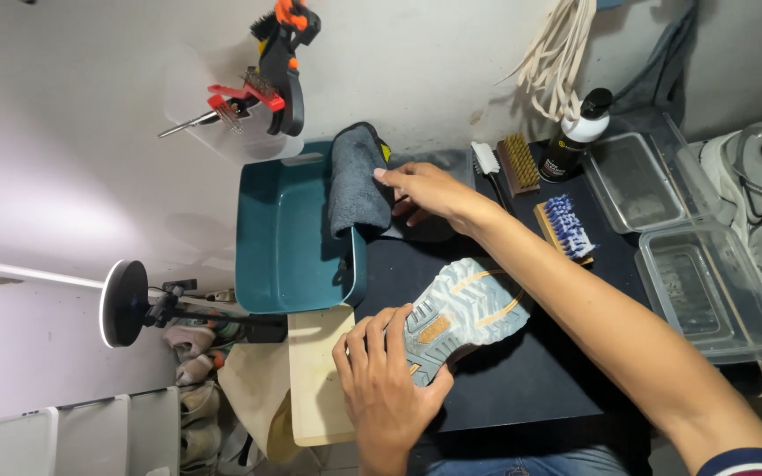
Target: The person scrubs the sole of a sneaker with a brush, then wipes the sole with a cloth. The person holds the shoe steady with one hand while scrubbing and wiping with the other.
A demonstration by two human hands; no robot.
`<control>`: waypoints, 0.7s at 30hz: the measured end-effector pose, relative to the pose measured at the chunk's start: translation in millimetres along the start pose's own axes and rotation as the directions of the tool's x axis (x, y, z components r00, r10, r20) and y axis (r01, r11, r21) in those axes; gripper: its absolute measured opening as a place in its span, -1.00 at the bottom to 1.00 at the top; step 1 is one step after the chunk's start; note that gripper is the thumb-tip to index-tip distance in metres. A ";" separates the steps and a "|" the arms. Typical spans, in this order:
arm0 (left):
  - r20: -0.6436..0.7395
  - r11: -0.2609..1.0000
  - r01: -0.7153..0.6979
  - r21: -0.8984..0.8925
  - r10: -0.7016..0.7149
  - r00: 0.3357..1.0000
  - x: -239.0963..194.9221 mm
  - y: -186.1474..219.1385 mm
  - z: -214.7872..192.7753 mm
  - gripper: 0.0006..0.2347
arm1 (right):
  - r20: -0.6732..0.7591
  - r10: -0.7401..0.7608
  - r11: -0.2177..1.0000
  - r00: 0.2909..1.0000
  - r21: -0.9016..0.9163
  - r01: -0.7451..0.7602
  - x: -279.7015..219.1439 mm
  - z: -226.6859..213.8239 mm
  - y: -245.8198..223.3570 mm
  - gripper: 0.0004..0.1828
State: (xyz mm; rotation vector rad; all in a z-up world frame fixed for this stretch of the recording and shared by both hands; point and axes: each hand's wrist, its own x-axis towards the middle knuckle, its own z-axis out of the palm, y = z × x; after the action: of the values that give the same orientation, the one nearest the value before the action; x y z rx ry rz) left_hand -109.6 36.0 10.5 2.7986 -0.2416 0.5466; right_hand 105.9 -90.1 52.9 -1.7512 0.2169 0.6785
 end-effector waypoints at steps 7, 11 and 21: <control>-0.037 0.999 -0.021 0.030 0.022 0.999 -3.8 0.3 -0.3 -0.40 | 0.033 0.126 0.990 0.991 0.054 -0.127 17.4 13.5 -13.1 0.01; -0.046 1.000 -0.006 0.006 0.006 0.999 -3.2 -0.6 0.8 -0.40 | 0.093 0.089 0.949 0.992 0.295 -0.112 24.2 9.8 -12.6 -0.41; -0.056 0.994 -0.077 -0.072 0.073 0.996 0.7 -7.7 -4.0 -0.45 | 0.158 -0.279 0.668 0.947 0.741 0.073 -10.8 -40.3 17.4 -0.78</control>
State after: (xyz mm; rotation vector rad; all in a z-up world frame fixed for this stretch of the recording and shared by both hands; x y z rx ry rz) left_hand -108.7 44.4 12.5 2.7082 -0.3498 0.6151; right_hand 102.0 -135.1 50.2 -0.8760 0.1040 0.5588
